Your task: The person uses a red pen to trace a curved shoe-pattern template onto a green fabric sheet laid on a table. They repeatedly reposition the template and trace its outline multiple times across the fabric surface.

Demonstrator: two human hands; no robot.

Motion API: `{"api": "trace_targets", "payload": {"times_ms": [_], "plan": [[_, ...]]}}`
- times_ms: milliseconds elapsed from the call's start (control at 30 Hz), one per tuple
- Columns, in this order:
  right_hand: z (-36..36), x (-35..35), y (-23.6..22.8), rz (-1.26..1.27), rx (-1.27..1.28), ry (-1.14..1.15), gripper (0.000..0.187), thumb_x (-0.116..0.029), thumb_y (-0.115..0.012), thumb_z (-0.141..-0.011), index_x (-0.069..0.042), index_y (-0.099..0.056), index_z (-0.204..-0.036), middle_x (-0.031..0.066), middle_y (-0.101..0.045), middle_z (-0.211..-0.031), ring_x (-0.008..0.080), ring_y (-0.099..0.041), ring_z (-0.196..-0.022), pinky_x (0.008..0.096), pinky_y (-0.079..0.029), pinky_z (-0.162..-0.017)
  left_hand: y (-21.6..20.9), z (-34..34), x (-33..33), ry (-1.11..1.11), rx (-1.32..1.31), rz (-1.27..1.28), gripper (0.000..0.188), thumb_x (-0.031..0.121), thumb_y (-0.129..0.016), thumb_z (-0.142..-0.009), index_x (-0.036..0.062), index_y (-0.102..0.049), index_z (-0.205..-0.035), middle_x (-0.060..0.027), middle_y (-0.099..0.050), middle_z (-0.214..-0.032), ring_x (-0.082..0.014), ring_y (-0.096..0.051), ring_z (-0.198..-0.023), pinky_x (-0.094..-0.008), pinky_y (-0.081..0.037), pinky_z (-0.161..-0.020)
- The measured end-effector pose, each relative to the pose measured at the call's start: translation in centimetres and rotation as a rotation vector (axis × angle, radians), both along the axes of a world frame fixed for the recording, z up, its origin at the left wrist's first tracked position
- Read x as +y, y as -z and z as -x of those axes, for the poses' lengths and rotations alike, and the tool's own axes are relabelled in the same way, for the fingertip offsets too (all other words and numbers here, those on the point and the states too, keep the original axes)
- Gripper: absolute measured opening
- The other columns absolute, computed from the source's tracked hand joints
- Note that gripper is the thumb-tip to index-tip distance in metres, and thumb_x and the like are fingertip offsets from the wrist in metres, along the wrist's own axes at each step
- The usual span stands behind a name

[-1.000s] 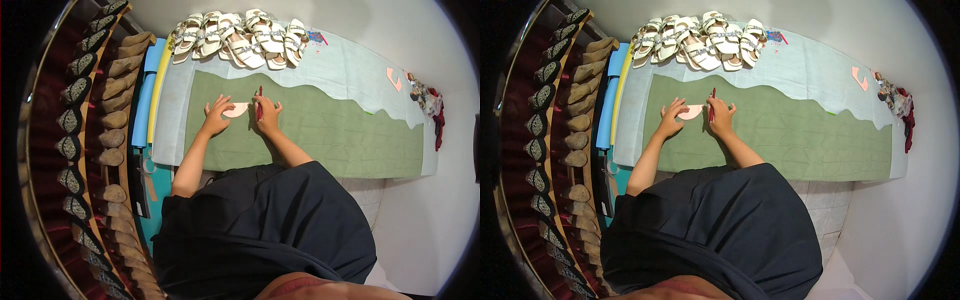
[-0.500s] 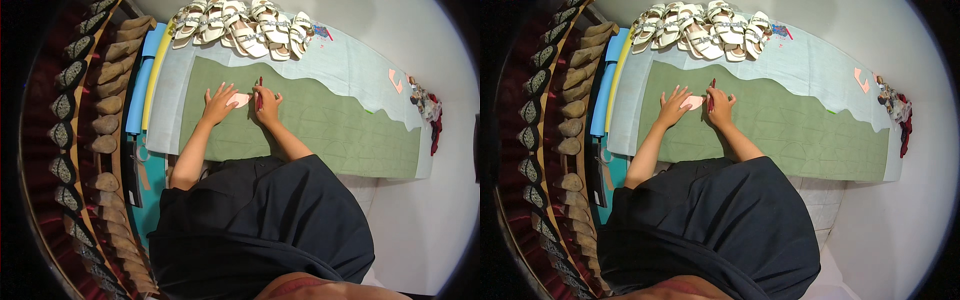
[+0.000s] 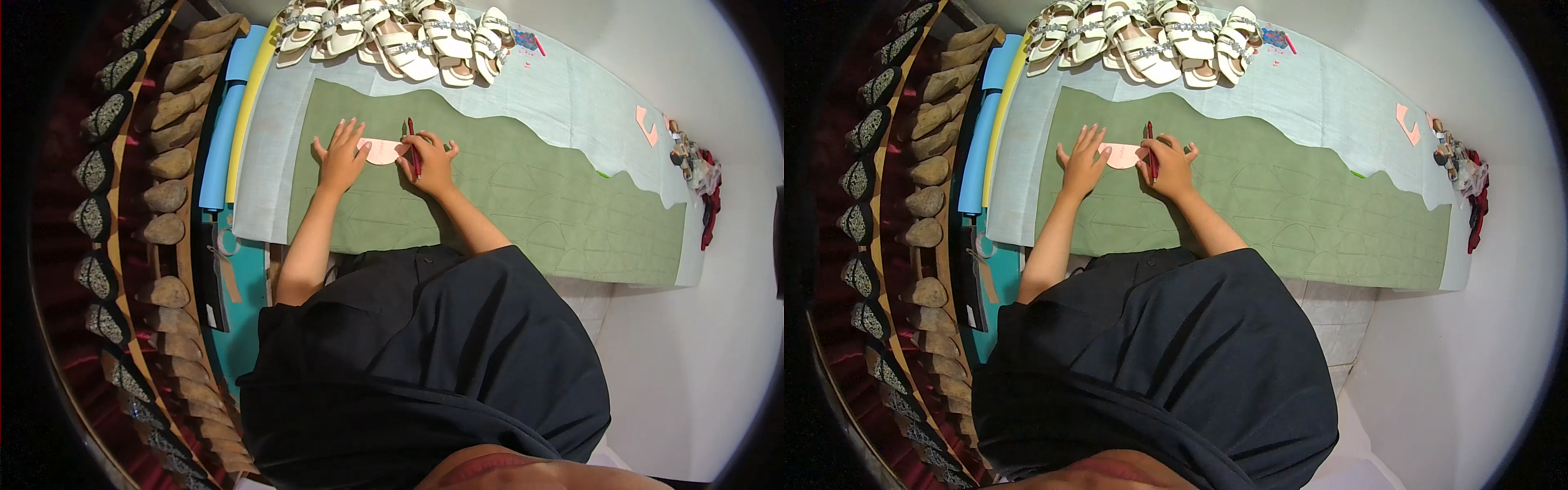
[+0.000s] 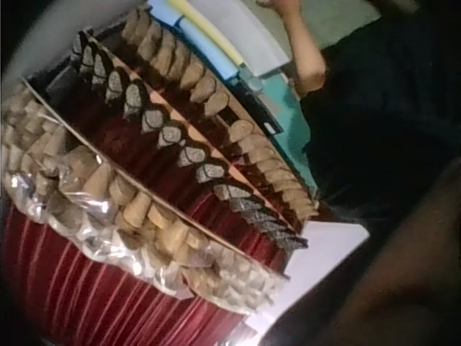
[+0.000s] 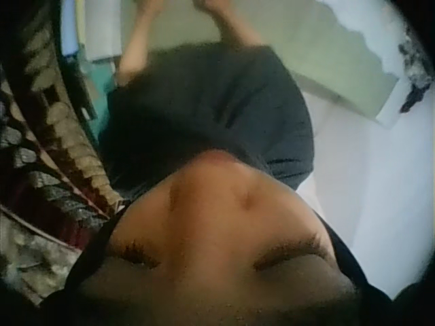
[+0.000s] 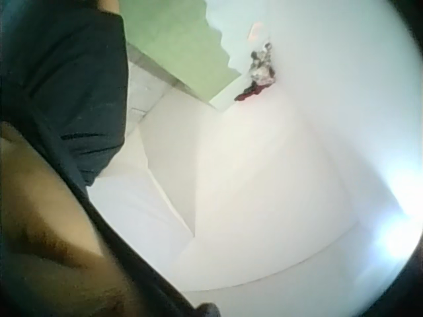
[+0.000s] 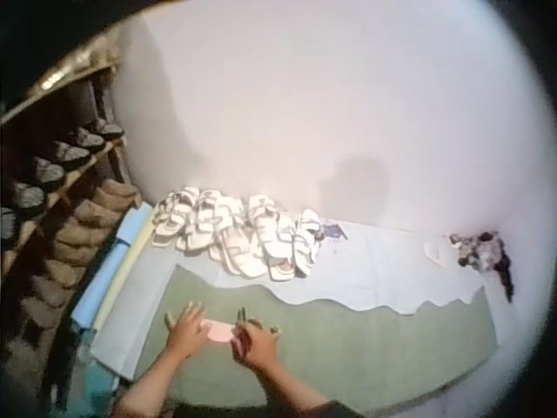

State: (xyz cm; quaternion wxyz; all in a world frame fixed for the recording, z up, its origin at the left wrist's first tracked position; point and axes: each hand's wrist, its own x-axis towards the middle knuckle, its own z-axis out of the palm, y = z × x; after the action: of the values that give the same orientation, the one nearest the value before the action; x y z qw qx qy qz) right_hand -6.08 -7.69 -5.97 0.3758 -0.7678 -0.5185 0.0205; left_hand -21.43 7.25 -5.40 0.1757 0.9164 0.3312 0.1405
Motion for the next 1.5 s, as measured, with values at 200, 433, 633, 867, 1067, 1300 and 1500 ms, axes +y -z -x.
{"api": "trace_targets", "payload": {"times_ms": [200,433,633,867,1067,1300,1500], "plan": [[0.3,0.1,-0.1,0.006,0.008,0.013,0.034,-0.022,-0.071,-0.075,-0.022,-0.062,-0.107,-0.0029,-0.067,-0.100,0.0265,-0.054,-0.113,0.0609,-0.020,-0.095,0.2,0.8,-0.6,0.008,0.105,-0.067,0.052,0.044,-0.051,-0.094,0.0173,-0.048,-0.138,-0.0041,-0.044,-0.146,-0.0214,-0.035,-0.138,-0.0711,-0.005,-0.104],[0.2,0.1,-0.1,-0.020,-0.007,0.035,0.031,-0.022,-0.071,-0.075,-0.021,-0.062,-0.105,-0.0034,-0.068,-0.097,0.0257,-0.054,-0.112,0.0593,-0.020,-0.094,0.3,0.3,-0.9,0.007,0.112,-0.073,0.051,0.045,-0.050,-0.094,0.0178,-0.048,-0.137,-0.0038,-0.045,-0.145,-0.0210,-0.038,-0.137,-0.0722,-0.007,-0.103],[0.2,0.1,-0.1,-0.007,-0.031,0.042,0.032,-0.023,-0.072,-0.075,-0.021,-0.063,-0.105,-0.0040,-0.068,-0.098,0.0245,-0.054,-0.111,0.0577,-0.020,-0.094,0.5,0.4,-1.1,0.004,0.111,-0.107,0.050,0.044,-0.050,-0.094,0.0179,-0.049,-0.137,-0.0040,-0.046,-0.144,-0.0208,-0.039,-0.136,-0.0723,-0.008,-0.103],[0.2,0.1,0.2,0.005,-0.037,0.049,0.032,-0.024,-0.073,-0.074,-0.021,-0.064,-0.105,-0.0048,-0.067,-0.098,0.0228,-0.055,-0.110,0.0561,-0.020,-0.093,0.6,0.5,-1.3,-0.003,0.104,-0.128,0.049,0.044,-0.050,-0.094,0.0189,-0.050,-0.136,-0.0035,-0.047,-0.144,-0.0200,-0.040,-0.136,-0.0726,-0.008,-0.103],[0.3,0.1,0.1,-0.017,-0.051,0.062,0.033,-0.024,-0.074,-0.074,-0.021,-0.063,-0.105,-0.0050,-0.067,-0.098,0.0229,-0.055,-0.110,0.0563,-0.020,-0.093,0.5,0.5,-1.5,-0.046,0.108,-0.108,0.049,0.046,-0.051,-0.093,0.0214,-0.050,-0.136,-0.0017,-0.047,-0.144,-0.0204,-0.038,-0.137,-0.0726,-0.006,-0.103],[0.0,0.1,0.5,-0.014,-0.021,0.069,0.033,-0.017,-0.069,-0.073,-0.021,-0.063,-0.105,-0.0020,-0.067,-0.097,0.0248,-0.055,-0.109,0.0594,-0.020,-0.094,0.2,0.2,-1.8,-0.142,0.061,-0.029,0.052,0.047,-0.060,-0.088,0.0230,-0.053,-0.133,0.0004,-0.048,-0.142,-0.0211,-0.034,-0.138,-0.0733,-0.004,-0.102],[-0.1,0.1,0.8,-0.028,-0.019,0.114,0.025,-0.017,-0.068,-0.077,-0.021,-0.063,-0.101,-0.0060,-0.068,-0.094,0.0226,-0.055,-0.107,0.0583,-0.020,-0.093,-0.2,0.2,-2.3,-0.145,-0.041,-0.039,0.032,0.036,-0.065,-0.086,0.0254,-0.064,-0.116,0.0036,-0.057,-0.128,-0.0181,-0.045,-0.128,-0.0709,-0.011,-0.100]]}}
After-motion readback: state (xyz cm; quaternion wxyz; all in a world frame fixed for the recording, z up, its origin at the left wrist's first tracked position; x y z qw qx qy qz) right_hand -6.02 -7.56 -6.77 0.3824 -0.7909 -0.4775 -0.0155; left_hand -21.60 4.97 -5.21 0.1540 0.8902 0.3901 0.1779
